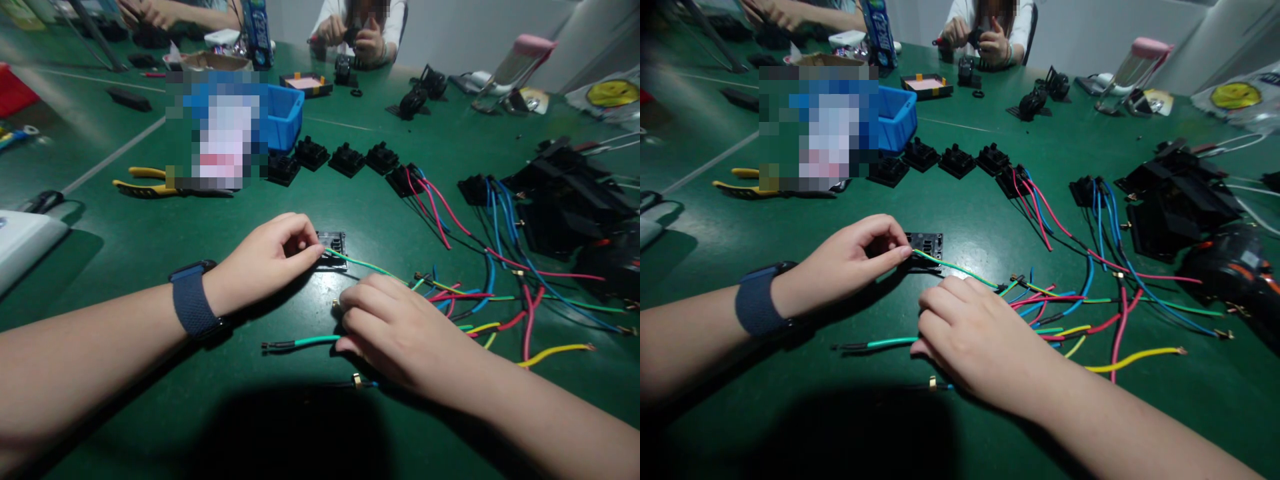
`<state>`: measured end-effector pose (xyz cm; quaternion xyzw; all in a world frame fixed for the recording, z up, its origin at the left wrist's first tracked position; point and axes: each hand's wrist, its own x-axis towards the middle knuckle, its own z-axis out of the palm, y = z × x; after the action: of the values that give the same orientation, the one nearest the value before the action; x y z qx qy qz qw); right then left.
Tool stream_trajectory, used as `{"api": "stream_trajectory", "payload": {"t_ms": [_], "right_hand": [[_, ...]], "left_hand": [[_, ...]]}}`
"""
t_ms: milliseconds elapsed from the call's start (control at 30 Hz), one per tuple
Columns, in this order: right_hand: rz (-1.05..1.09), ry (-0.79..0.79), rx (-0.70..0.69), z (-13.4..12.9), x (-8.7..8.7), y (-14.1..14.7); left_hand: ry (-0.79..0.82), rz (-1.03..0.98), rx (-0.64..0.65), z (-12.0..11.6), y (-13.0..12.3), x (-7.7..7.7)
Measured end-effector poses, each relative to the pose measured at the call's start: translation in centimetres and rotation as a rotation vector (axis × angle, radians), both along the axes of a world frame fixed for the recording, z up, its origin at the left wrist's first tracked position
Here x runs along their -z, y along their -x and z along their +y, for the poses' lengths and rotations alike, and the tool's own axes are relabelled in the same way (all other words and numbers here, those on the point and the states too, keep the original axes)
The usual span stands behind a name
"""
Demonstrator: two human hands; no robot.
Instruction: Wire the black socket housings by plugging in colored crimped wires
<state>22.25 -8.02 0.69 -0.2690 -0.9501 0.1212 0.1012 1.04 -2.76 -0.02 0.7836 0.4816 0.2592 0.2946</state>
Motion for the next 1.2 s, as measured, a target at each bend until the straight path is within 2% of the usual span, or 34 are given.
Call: {"api": "stream_trajectory", "payload": {"t_ms": [133,267,333,467,533,700,833,933,1200], "right_hand": [[0.207,-0.076,0.063,-0.1,-0.4,-0.3],[0.453,0.042,0.206,-0.2,-1.0,-0.5],[0.626,0.199,0.346,-0.1,-1.4,-0.7],[0.992,0.691,0.626,0.8,-1.9,-1.0],[1.079,0.807,0.697,1.4,-2.1,-1.2],[1.163,0.940,0.677,2.2,-2.1,-1.5],[1.078,0.944,0.644,2.3,-1.8,-1.6],[1.111,0.944,0.638,2.3,-1.5,-1.5],[1.203,1.007,0.758,2.8,-1.1,-1.4]], "left_hand": [[0.006,-0.007,0.004,0.1,0.0,0.2],[0.014,-0.010,-0.002,0.1,0.0,0.2],[0.011,-0.002,-0.005,0.1,0.0,0.2],[-0.002,0.000,-0.004,0.1,0.0,0.2],[-0.007,-0.004,0.000,0.2,0.0,0.2],[-0.014,0.002,0.003,0.1,0.1,0.1],[-0.024,0.026,0.021,0.0,0.1,-0.2],[-0.042,0.044,0.040,0.0,0.1,-0.2],[-0.038,0.040,0.047,-0.2,0.0,-0.1]]}}
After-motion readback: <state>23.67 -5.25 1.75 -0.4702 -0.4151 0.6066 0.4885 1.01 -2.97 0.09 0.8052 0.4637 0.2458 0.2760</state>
